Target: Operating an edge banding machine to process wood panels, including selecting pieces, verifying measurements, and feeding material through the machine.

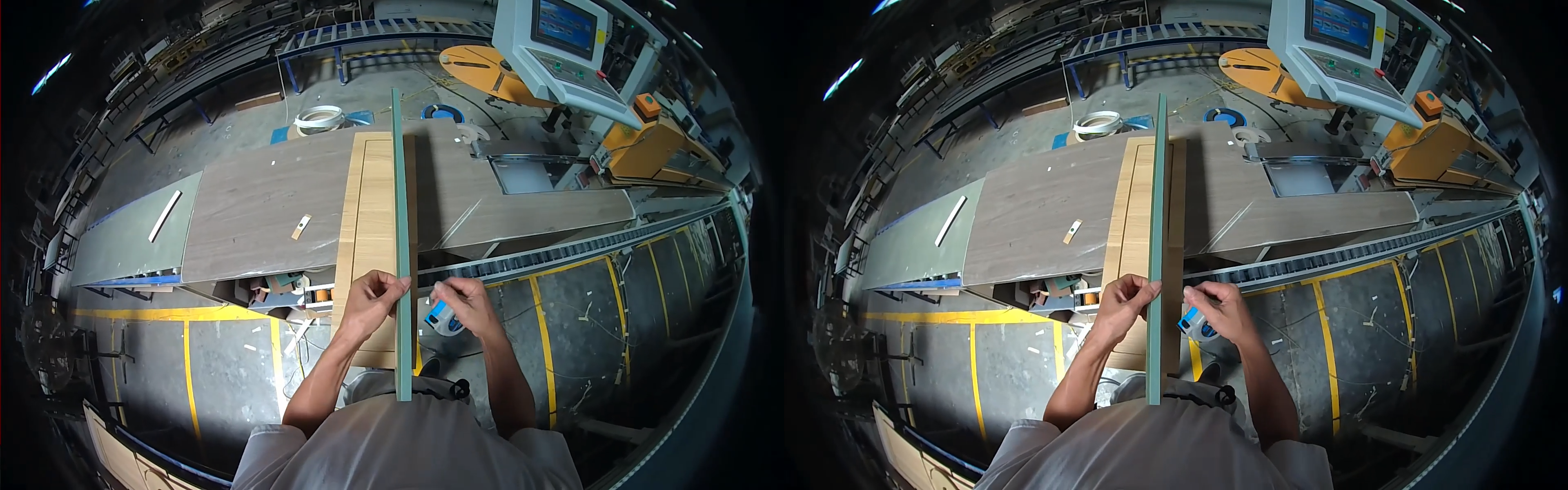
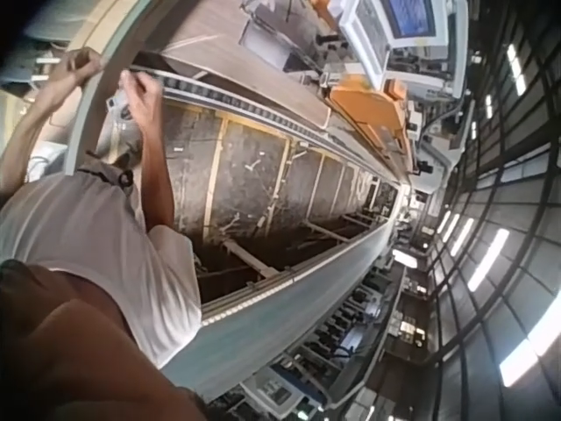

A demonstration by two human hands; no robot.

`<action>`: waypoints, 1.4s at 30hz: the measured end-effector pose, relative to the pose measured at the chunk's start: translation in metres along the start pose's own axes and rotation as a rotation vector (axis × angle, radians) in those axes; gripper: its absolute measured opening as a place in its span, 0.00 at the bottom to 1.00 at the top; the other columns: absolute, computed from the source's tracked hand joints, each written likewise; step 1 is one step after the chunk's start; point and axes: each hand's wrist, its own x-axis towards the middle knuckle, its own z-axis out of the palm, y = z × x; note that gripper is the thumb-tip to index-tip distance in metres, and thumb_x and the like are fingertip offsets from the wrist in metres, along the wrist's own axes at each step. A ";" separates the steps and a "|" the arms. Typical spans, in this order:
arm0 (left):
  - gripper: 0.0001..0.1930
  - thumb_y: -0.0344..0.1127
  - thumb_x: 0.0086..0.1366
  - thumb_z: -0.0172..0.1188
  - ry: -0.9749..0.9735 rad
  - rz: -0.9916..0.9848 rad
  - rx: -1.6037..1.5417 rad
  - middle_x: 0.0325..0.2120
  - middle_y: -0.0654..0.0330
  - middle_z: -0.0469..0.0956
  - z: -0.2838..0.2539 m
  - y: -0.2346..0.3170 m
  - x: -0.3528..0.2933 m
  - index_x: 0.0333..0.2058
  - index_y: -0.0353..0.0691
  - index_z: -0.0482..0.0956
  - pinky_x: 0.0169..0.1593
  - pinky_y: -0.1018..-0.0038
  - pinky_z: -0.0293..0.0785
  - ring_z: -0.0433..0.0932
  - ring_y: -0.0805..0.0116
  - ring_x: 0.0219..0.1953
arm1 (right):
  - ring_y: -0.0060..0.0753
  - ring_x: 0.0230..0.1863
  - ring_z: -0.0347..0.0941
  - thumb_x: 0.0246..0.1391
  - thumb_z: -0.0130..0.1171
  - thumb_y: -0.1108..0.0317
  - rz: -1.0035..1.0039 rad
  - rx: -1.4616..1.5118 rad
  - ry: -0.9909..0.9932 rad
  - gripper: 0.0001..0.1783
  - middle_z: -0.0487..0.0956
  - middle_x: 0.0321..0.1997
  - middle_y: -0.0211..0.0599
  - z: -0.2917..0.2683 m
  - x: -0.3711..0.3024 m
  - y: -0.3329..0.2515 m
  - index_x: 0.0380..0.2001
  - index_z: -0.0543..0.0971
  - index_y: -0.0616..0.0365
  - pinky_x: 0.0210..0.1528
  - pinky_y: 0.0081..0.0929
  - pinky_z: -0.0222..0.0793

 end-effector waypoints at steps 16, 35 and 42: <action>0.18 0.45 0.59 0.64 0.784 0.333 1.049 0.31 0.47 0.81 -0.175 -0.065 0.143 0.35 0.33 0.82 0.41 0.60 0.74 0.79 0.51 0.36 | 0.18 0.21 0.72 0.47 0.72 0.61 0.025 -0.376 0.025 0.15 0.79 0.18 0.32 0.029 0.052 -0.038 0.22 0.83 0.64 0.26 0.20 0.65; 0.05 0.31 0.66 0.62 -0.246 0.137 -0.001 0.23 0.61 0.79 -0.094 0.071 0.134 0.33 0.36 0.78 0.35 0.79 0.78 0.81 0.73 0.27 | 0.16 0.21 0.71 0.47 0.73 0.54 0.101 -0.289 0.016 0.21 0.78 0.18 0.30 0.023 0.053 -0.024 0.24 0.83 0.64 0.25 0.19 0.66; 0.09 0.34 0.68 0.59 -0.388 0.167 0.215 0.24 0.62 0.79 -0.060 0.072 0.145 0.31 0.34 0.78 0.34 0.78 0.75 0.77 0.76 0.27 | 0.13 0.23 0.70 0.50 0.71 0.57 0.188 -0.303 -0.008 0.17 0.78 0.21 0.26 0.025 0.051 -0.040 0.26 0.84 0.61 0.24 0.16 0.63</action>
